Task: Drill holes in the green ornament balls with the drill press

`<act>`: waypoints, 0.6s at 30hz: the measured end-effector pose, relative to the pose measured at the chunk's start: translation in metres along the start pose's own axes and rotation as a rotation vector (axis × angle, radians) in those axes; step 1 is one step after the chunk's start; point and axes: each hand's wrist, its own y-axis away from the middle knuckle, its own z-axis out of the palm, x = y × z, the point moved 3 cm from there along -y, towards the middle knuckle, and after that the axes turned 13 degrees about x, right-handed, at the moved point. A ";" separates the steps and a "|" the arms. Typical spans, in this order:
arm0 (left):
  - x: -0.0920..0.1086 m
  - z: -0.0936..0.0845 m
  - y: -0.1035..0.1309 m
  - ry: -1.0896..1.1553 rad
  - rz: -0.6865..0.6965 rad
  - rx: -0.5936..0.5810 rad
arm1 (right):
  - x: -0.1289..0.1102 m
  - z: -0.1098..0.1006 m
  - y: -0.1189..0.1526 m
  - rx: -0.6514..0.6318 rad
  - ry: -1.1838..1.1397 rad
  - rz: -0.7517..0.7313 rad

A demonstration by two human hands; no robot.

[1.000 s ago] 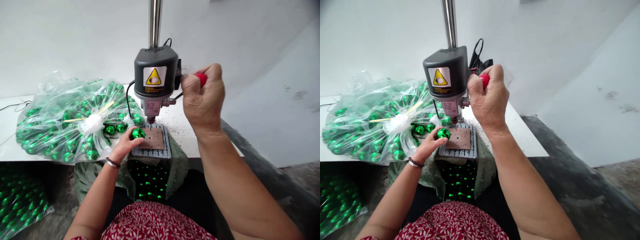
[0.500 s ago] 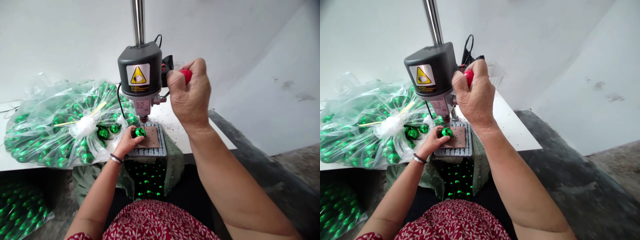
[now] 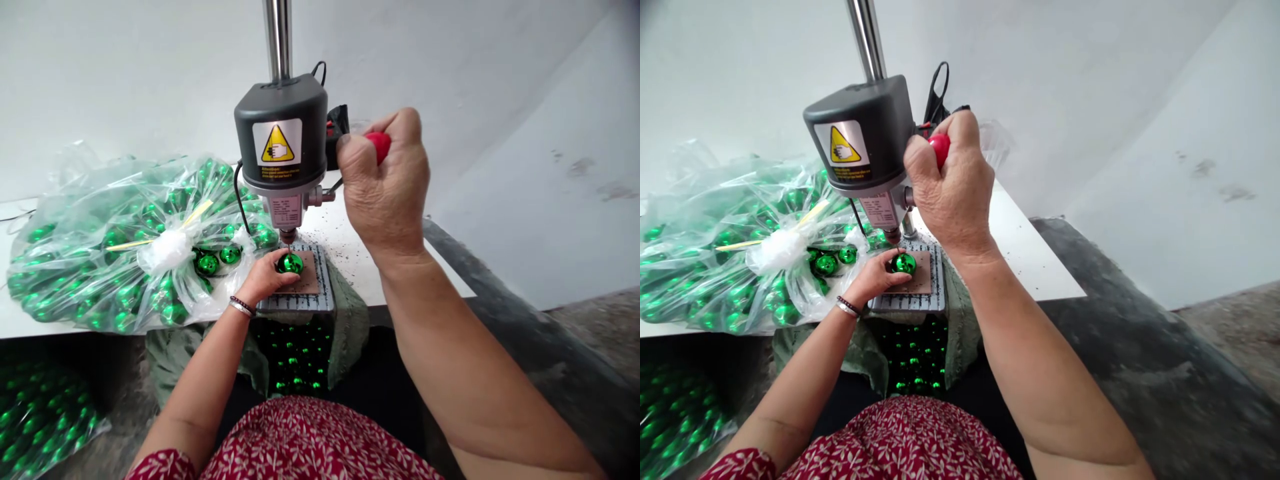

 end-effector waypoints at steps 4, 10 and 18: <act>-0.006 0.004 0.002 0.078 -0.052 -0.009 | -0.001 0.000 0.002 -0.003 0.054 0.028; -0.008 0.008 0.006 0.115 -0.086 0.002 | -0.008 -0.008 0.012 0.059 0.148 0.005; -0.010 0.010 0.006 0.108 -0.050 0.026 | -0.004 -0.026 0.033 0.024 0.313 -0.106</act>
